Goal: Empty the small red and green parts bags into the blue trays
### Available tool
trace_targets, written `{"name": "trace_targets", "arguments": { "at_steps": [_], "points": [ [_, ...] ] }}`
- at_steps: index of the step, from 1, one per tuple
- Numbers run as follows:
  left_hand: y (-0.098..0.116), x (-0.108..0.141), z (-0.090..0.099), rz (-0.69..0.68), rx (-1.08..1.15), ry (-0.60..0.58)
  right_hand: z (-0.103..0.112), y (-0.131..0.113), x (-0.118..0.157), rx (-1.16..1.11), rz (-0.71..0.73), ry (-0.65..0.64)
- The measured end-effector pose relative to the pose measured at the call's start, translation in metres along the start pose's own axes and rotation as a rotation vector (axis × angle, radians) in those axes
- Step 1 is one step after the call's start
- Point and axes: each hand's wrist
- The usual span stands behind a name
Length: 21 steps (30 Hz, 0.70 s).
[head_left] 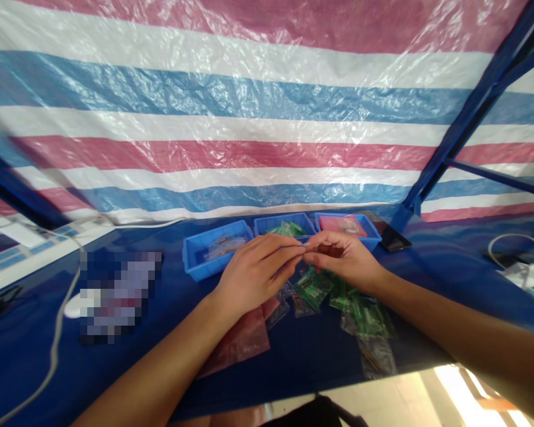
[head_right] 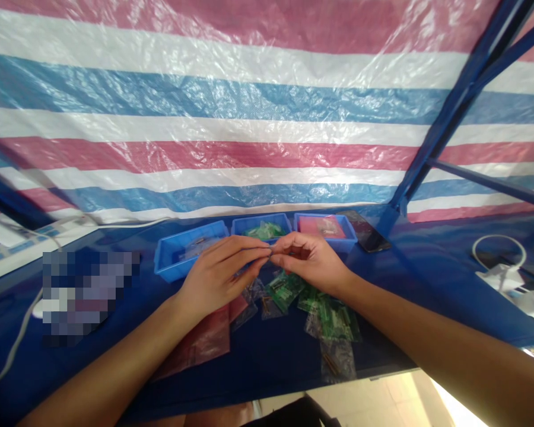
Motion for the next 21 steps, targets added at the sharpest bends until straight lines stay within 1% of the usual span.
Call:
{"name": "trace_targets", "arguments": {
  "at_steps": [3, 8, 13, 16, 19, 21],
  "points": [
    [-0.0007, 0.0, -0.0009, 0.005, 0.003, 0.003, -0.0009, -0.0001, 0.0008, -0.01, 0.001, -0.009],
    [0.0001, 0.0014, 0.0039, -0.009, 0.008, -0.047, -0.0022, -0.0013, 0.0005, -0.054, 0.009, -0.019],
    [-0.0006, 0.002, 0.0076, 0.009, 0.027, -0.101, -0.0016, 0.0001, -0.0015, -0.095, 0.064, 0.002],
    [-0.0019, 0.0025, 0.0055, 0.001, 0.008, -0.095, 0.0012, -0.0003, -0.0014, -0.035, 0.088, 0.002],
    [-0.0029, 0.003, 0.0029, 0.016, -0.008, -0.084, 0.0044, -0.0015, 0.0004, 0.047, 0.104, -0.028],
    [-0.0036, 0.003, 0.0031, 0.031, -0.017, -0.079, 0.0054, -0.0016, 0.0018, 0.058, 0.097, -0.052]
  ]
}}
Point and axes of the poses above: each hand's wrist, its own x-axis away from the middle knuckle, its own z-axis out of the back of the hand, y = z × x, and after that the axes turned 7 degrees about -z, right-handed
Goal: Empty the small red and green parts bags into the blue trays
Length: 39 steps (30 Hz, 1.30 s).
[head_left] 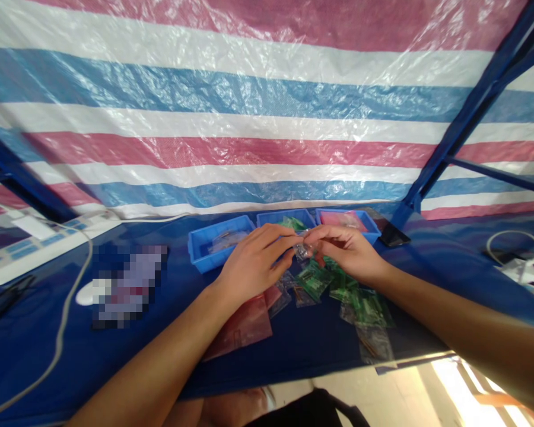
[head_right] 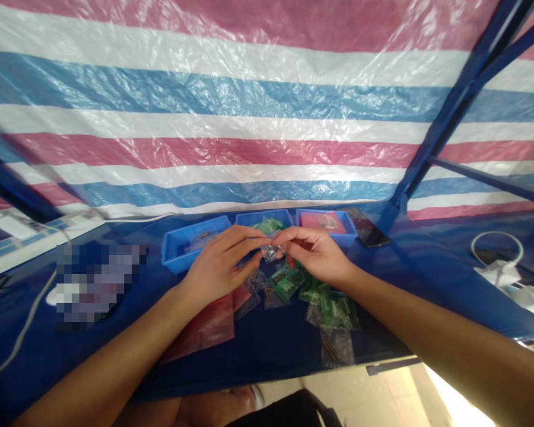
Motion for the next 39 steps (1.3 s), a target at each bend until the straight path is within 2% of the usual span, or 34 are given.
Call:
{"name": "trace_targets", "arguments": {
  "at_steps": [7, 10, 15, 18, 21, 27, 31, 35, 39],
  "points": [
    [-0.003, 0.001, 0.007, 0.012, 0.009, 0.039, -0.004, -0.001, 0.003, -0.059, 0.013, -0.1],
    [-0.002, 0.002, 0.007, 0.02, 0.016, 0.042, -0.006, -0.003, 0.004, -0.014, -0.018, -0.072],
    [0.002, 0.002, 0.003, 0.02, 0.014, -0.01, -0.004, -0.002, 0.004, 0.052, -0.116, 0.043],
    [0.006, 0.001, 0.004, 0.044, 0.004, 0.01, -0.001, -0.002, 0.003, 0.067, -0.147, 0.079],
    [0.009, 0.0, 0.005, 0.052, -0.015, 0.04, 0.001, -0.002, 0.004, 0.025, -0.163, 0.065],
    [0.009, -0.002, 0.004, -0.085, -0.031, -0.033, 0.001, 0.001, 0.008, -0.052, -0.214, -0.025],
    [0.008, -0.002, 0.005, -0.106, -0.025, 0.023, -0.001, 0.0, 0.008, -0.016, -0.214, -0.033],
    [0.008, -0.003, 0.007, -0.096, -0.047, 0.044, -0.002, -0.002, 0.006, -0.052, -0.213, -0.022],
    [0.005, -0.001, 0.004, -0.029, -0.041, 0.033, -0.003, -0.005, 0.005, -0.1, -0.168, -0.023]
  ]
}}
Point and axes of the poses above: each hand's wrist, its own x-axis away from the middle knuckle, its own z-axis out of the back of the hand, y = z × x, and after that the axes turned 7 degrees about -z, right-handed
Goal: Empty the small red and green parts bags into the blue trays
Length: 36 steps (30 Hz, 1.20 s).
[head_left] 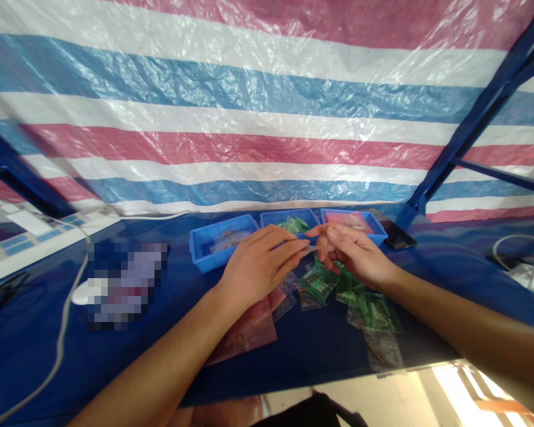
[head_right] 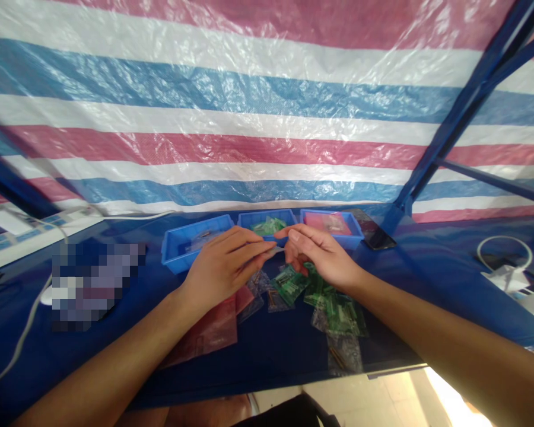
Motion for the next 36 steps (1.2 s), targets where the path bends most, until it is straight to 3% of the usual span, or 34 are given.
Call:
{"name": "trace_targets", "arguments": {
  "at_steps": [4, 9, 15, 23, 28, 36],
  "points": [
    [-0.005, 0.005, -0.003, 0.055, 0.049, -0.01, -0.004, -0.001, 0.001, 0.097, 0.063, -0.019],
    [-0.001, 0.007, -0.003, 0.106, 0.105, -0.021, -0.003, -0.001, -0.001, 0.154, 0.0, 0.06],
    [0.004, 0.002, -0.001, 0.095, 0.08, -0.079, 0.002, 0.0, -0.003, 0.122, -0.026, 0.054],
    [-0.007, 0.008, -0.004, 0.064, 0.048, -0.006, 0.003, 0.002, -0.004, 0.064, -0.042, 0.028],
    [-0.003, 0.004, 0.0, 0.085, 0.086, 0.031, 0.001, -0.003, -0.004, 0.031, 0.034, 0.037],
    [0.004, 0.005, -0.003, 0.142, 0.141, 0.026, 0.001, -0.001, -0.002, 0.173, -0.002, 0.024]
  ]
}}
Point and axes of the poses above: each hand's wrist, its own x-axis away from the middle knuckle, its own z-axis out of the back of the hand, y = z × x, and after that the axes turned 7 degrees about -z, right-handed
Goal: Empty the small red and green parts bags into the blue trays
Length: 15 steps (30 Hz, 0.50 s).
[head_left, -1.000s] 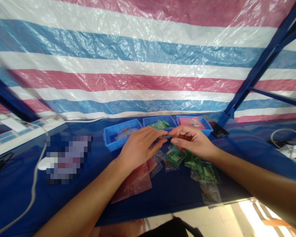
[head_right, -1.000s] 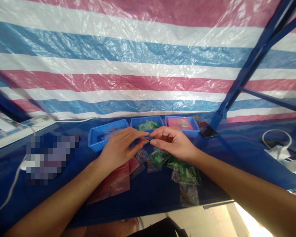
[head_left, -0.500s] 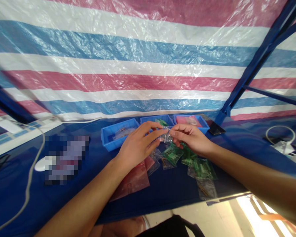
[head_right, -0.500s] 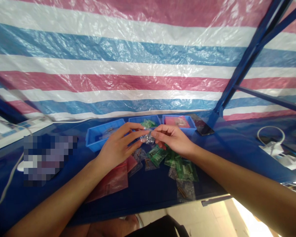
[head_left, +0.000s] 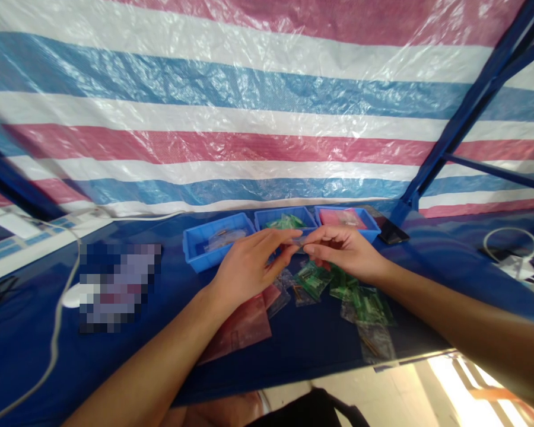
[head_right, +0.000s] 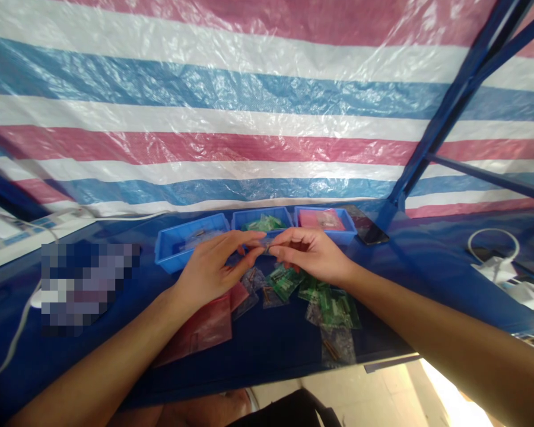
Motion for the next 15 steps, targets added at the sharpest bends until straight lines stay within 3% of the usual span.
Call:
{"name": "trace_targets", "arguments": {
  "at_steps": [4, 15],
  "points": [
    [0.0005, 0.0008, -0.0003, 0.051, 0.04, -0.051, 0.001, 0.0011, -0.0002, 0.005, -0.013, 0.001],
    [-0.0055, -0.001, -0.0015, -0.109, -0.098, -0.07, 0.0044, 0.0058, -0.0047, -0.098, -0.048, 0.026]
  ]
}}
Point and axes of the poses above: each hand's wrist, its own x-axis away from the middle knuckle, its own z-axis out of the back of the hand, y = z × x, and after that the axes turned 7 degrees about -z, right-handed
